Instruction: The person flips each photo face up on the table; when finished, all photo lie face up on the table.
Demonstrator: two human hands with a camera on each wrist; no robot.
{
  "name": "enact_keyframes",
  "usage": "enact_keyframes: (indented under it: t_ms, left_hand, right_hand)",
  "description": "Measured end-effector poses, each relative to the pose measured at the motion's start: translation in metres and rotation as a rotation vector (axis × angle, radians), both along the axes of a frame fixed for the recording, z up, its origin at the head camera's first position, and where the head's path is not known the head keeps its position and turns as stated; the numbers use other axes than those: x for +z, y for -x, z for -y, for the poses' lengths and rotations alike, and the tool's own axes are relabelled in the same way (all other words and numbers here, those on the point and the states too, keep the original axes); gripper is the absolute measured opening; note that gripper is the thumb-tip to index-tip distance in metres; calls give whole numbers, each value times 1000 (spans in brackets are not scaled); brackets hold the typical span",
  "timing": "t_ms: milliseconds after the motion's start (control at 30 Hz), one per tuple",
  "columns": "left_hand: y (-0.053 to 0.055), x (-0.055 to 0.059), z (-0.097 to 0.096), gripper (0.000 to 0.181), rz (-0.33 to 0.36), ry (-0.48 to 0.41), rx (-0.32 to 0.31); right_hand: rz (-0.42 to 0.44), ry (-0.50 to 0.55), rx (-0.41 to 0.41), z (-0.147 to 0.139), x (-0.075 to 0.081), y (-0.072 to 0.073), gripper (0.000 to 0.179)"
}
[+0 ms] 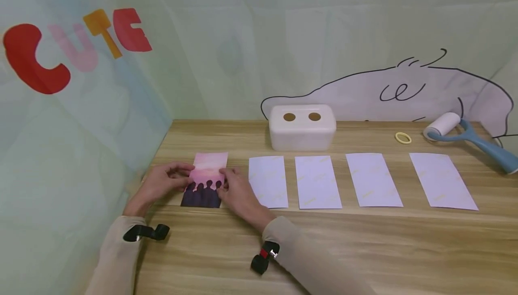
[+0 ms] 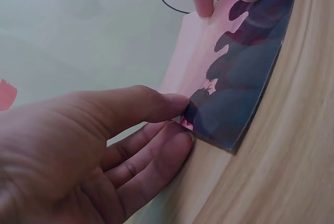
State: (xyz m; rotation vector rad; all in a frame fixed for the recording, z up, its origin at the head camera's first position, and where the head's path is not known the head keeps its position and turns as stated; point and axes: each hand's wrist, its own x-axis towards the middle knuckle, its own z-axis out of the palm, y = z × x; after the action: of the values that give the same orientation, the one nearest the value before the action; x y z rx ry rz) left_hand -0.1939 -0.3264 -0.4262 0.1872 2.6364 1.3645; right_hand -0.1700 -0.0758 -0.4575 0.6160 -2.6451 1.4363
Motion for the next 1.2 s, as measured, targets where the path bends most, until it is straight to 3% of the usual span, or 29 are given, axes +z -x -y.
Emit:
enact_keyframes:
  t_ms: [267, 500, 700, 1033, 1200]
  left_hand:
    - [-1, 2, -2, 36, -28, 3, -23]
    - [2, -3, -2, 34, -48, 117, 6]
    - [1, -3, -4, 33, -62, 129, 1]
    - [1, 1, -8, 35, -108, 165, 15]
    - [-1, 11, -17, 38, -114, 107, 15]
  right_hand:
    - [-40, -80, -25, 1, 1, -1, 49]
    - [-38, -96, -39, 1, 1, -2, 48]
    - [-55, -96, -54, 0, 1, -4, 44]
    - [-6, 50, -11, -9, 6, -3, 39]
    - [20, 132, -3, -21, 14, -2, 38]
